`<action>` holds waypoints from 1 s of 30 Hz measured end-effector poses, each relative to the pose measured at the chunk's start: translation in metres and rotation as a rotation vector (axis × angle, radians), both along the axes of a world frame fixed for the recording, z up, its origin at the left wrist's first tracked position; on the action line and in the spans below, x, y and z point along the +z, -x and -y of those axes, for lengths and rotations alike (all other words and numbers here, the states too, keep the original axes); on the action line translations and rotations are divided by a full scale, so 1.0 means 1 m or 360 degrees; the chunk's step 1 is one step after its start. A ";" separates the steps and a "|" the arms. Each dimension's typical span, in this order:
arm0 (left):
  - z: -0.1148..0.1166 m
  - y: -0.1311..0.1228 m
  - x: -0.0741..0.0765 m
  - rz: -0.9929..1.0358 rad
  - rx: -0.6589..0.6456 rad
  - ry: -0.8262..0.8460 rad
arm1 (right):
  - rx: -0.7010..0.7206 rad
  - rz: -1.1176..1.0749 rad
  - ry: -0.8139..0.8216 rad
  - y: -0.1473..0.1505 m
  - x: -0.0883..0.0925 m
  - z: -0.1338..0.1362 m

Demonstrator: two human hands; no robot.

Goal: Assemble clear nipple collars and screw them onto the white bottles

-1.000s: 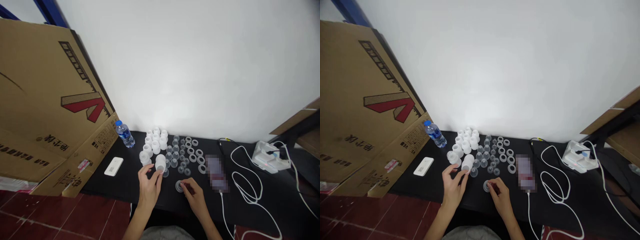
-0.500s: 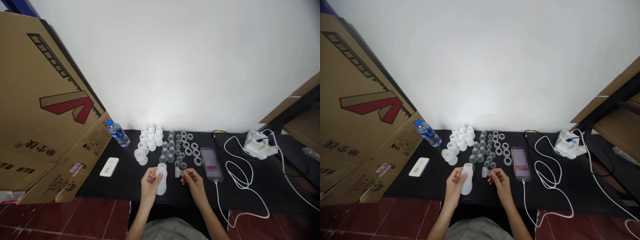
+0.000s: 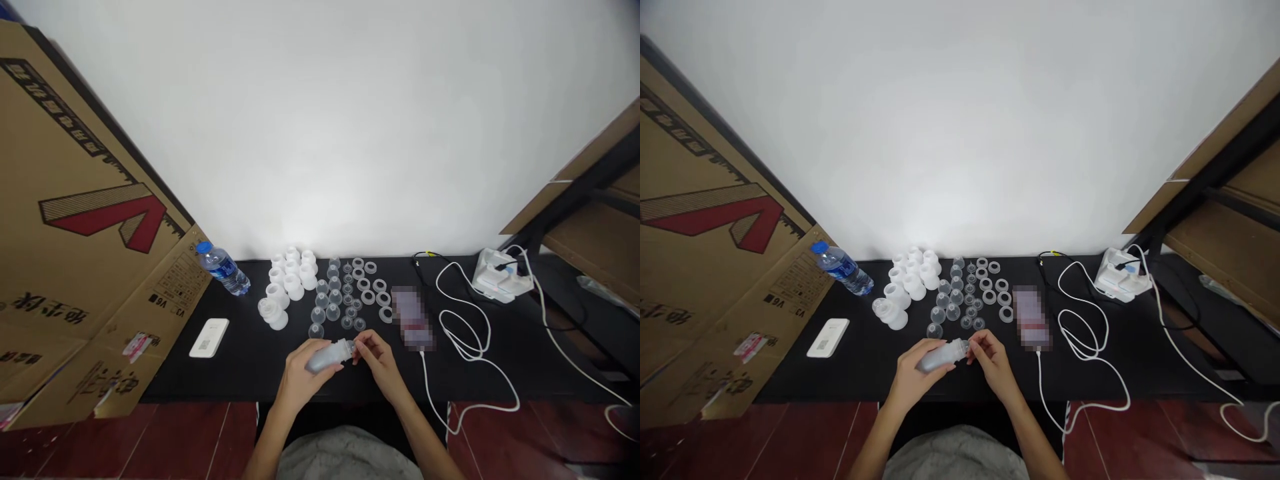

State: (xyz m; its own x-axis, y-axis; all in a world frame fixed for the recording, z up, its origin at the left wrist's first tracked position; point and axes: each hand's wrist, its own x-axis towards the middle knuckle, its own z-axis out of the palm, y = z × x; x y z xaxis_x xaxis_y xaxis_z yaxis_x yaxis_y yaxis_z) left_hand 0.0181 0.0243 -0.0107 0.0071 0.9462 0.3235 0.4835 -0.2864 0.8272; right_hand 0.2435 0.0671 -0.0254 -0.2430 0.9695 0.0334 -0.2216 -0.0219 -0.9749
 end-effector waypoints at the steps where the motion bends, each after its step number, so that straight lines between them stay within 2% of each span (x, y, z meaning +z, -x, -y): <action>1: 0.000 0.001 0.001 0.0004 -0.0012 0.0018 | 0.0022 0.0006 -0.0003 0.000 0.001 0.000; 6: -0.004 0.005 0.006 0.0081 -0.0054 0.0127 | 0.0085 -0.0017 -0.0002 0.001 0.002 0.001; 13: -0.004 0.001 0.004 0.0176 -0.0079 0.0191 | 0.0066 -0.0133 0.0041 0.001 -0.004 -0.001; 21: 0.000 0.002 -0.006 0.0176 -0.0060 0.0050 | -0.0054 -0.0193 0.0069 0.000 -0.006 -0.002; 25: -0.003 0.007 -0.007 0.0144 -0.0082 0.0002 | -0.0066 -0.0125 0.0060 -0.001 -0.011 -0.003; 30: -0.004 0.007 -0.011 0.0271 -0.0002 0.0119 | -0.0080 -0.0014 0.0025 -0.004 -0.016 -0.004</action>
State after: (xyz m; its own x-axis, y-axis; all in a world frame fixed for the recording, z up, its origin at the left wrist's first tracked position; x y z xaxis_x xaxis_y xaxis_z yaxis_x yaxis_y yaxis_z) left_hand 0.0107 0.0280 -0.0220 -0.0406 0.9676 0.2492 0.3346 -0.2218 0.9159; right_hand 0.2472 0.0713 -0.0414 -0.1937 0.9809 0.0200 -0.2311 -0.0258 -0.9726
